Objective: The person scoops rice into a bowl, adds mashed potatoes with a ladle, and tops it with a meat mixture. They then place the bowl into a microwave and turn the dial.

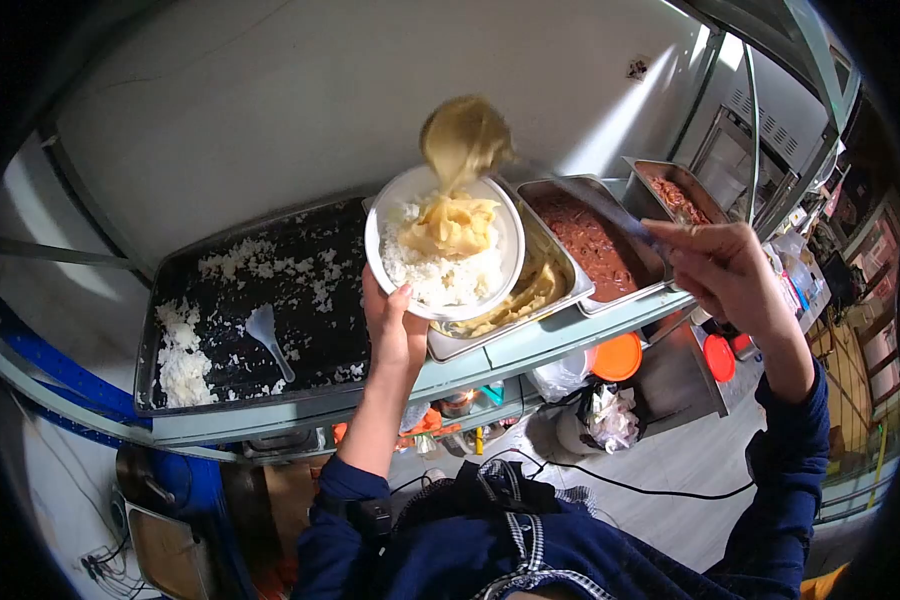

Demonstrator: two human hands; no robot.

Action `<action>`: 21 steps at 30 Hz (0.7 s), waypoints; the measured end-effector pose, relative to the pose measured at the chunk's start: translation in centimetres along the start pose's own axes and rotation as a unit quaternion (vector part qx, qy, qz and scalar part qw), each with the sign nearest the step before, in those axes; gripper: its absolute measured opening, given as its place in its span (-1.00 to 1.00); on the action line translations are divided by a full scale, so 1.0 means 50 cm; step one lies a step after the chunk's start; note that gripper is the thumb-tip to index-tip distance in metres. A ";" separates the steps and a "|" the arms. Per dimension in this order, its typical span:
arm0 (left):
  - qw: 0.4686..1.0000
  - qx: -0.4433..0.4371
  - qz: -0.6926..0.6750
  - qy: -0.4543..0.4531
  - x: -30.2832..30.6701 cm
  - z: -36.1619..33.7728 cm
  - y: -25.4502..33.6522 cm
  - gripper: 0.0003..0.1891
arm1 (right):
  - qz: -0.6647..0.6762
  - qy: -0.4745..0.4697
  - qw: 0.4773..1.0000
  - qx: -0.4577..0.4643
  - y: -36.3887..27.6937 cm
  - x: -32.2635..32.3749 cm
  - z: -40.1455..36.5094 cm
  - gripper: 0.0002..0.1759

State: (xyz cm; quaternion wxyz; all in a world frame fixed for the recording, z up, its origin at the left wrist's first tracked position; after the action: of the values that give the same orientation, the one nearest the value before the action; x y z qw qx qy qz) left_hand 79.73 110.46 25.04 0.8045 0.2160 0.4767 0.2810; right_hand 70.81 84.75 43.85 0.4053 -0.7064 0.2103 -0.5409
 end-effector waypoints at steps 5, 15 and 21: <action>0.999 -0.043 -0.028 -0.002 0.006 0.002 0.007 -0.33 | -0.031 -0.053 0.998 -0.015 0.027 -0.046 0.007 -0.69; 0.997 0.040 -0.036 0.054 0.028 -0.001 -0.009 -0.44 | -0.251 -0.037 0.963 0.091 -0.047 -0.091 -0.054 -0.58; 0.996 0.050 -0.068 0.028 0.031 0.005 -0.016 -0.46 | -0.143 0.079 0.985 0.059 -0.083 -0.024 -0.091 -0.61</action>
State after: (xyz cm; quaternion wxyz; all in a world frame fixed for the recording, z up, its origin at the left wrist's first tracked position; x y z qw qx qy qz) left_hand 80.75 110.88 23.67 0.7962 0.2152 0.5264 0.2068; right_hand 65.58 86.49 46.83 0.3472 -0.6589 0.1061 -0.6588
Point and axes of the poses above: each hand's wrist, its own z-axis towards the middle knuckle, its own x-axis out of the back of the hand, y = z × x, the point moved 8 cm from there along z, towards the middle knuckle, and after that the axes turned 14 degrees about -y, right-handed, at the moved point
